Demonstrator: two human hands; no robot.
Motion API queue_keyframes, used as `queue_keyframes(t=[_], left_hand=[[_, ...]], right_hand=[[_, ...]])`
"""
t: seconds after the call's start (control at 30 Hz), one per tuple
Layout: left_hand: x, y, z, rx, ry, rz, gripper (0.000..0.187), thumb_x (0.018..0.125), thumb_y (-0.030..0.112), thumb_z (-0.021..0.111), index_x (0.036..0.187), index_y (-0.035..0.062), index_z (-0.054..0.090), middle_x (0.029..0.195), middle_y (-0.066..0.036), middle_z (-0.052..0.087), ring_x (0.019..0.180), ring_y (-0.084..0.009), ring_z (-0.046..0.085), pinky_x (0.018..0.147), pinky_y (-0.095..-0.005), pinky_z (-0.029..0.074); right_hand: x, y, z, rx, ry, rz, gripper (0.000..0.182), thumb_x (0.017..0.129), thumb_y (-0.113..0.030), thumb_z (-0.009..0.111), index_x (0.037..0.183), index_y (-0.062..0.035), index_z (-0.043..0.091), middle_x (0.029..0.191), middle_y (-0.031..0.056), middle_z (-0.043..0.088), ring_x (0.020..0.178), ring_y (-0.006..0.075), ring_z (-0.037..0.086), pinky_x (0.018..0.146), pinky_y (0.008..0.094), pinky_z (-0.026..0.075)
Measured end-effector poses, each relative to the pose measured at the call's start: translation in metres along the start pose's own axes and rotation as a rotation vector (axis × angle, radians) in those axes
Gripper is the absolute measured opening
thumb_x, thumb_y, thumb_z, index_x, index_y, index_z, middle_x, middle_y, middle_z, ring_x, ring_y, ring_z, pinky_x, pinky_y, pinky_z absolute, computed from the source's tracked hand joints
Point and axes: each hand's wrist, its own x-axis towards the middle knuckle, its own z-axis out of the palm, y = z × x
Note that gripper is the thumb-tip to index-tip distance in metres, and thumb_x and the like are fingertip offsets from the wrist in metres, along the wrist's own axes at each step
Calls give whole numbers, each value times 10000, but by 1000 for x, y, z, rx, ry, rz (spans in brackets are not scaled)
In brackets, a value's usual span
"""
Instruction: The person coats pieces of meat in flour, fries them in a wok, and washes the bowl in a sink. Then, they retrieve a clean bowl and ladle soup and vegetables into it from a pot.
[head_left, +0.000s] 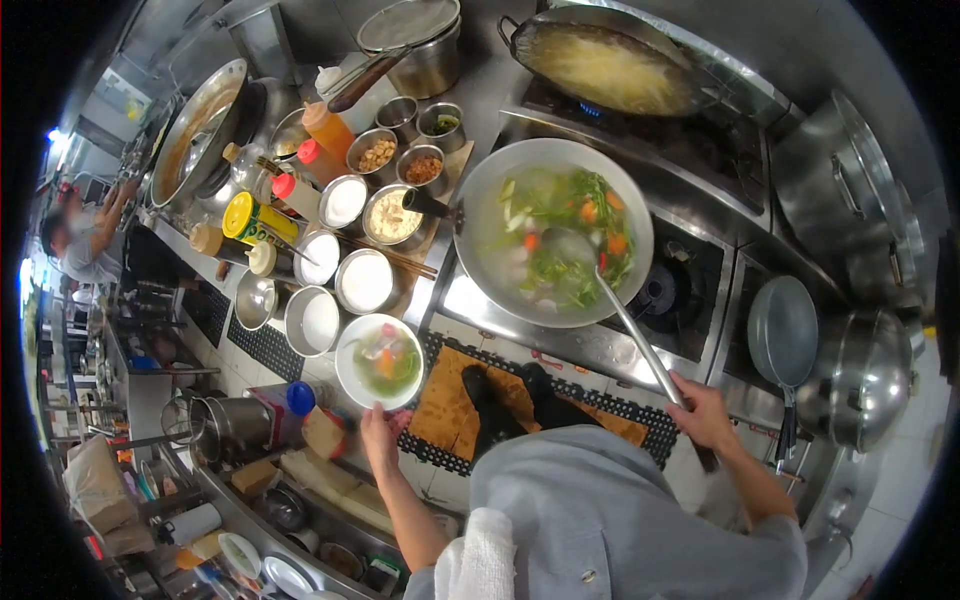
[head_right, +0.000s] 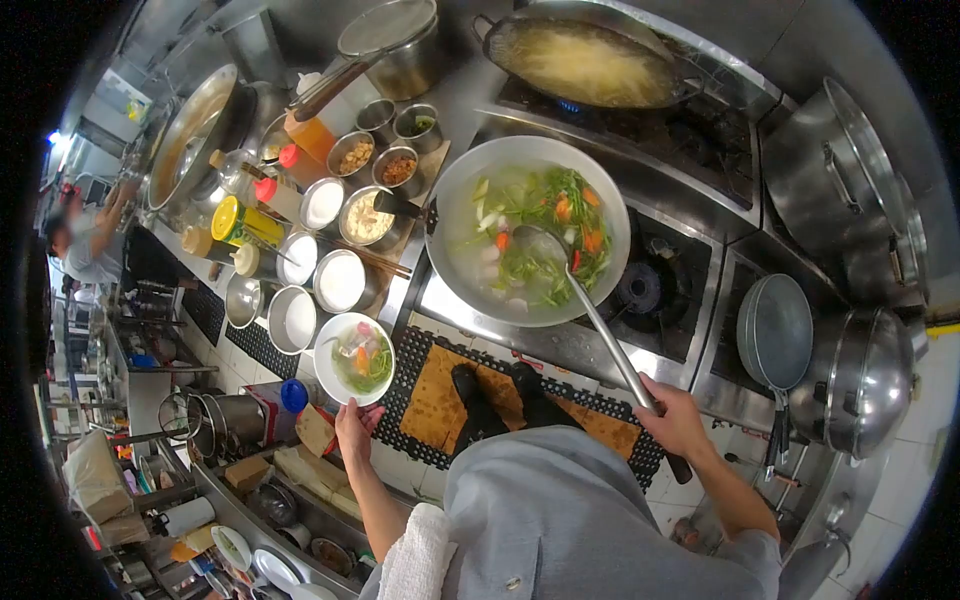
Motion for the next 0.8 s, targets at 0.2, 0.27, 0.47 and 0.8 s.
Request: queue_keyframes(t=[0.2,0.27,0.47,0.8], left_hand=[[-1,2,1,10,5,-9,361,1003,262,451,1162,-61,465,902,-163,621,740,-252,677,635,-281,562],[-2,3,2,11,7,-9,359,1002,261,450,1163,-60,466,900,-162,620,738,-252,676,635,-280,560],[-1,0,0,1,14,-3,356,1001,263,453,1159,-56,469,905,-160,615,742,-254,674,635,-284,553],[-1,3,4,5,12,-9,366,1013,264,420,1171,-65,450,911,-172,604,742,-265,670,639,-298,554]], right_hand=[[12,-29,-15,771,-173,256,501,889,-42,597,1367,24,463,806,64,584,553,76,501,428,216,392],[14,-30,-18,880,-184,262,517,885,-42,592,1376,28,446,801,62,573,532,72,483,423,213,385],[17,-36,-23,839,-200,240,525,879,-43,593,1377,27,445,813,65,569,519,66,475,423,211,390],[40,-26,2,93,165,-139,554,821,-4,659,1349,-1,491,865,61,575,665,97,555,567,238,454]])
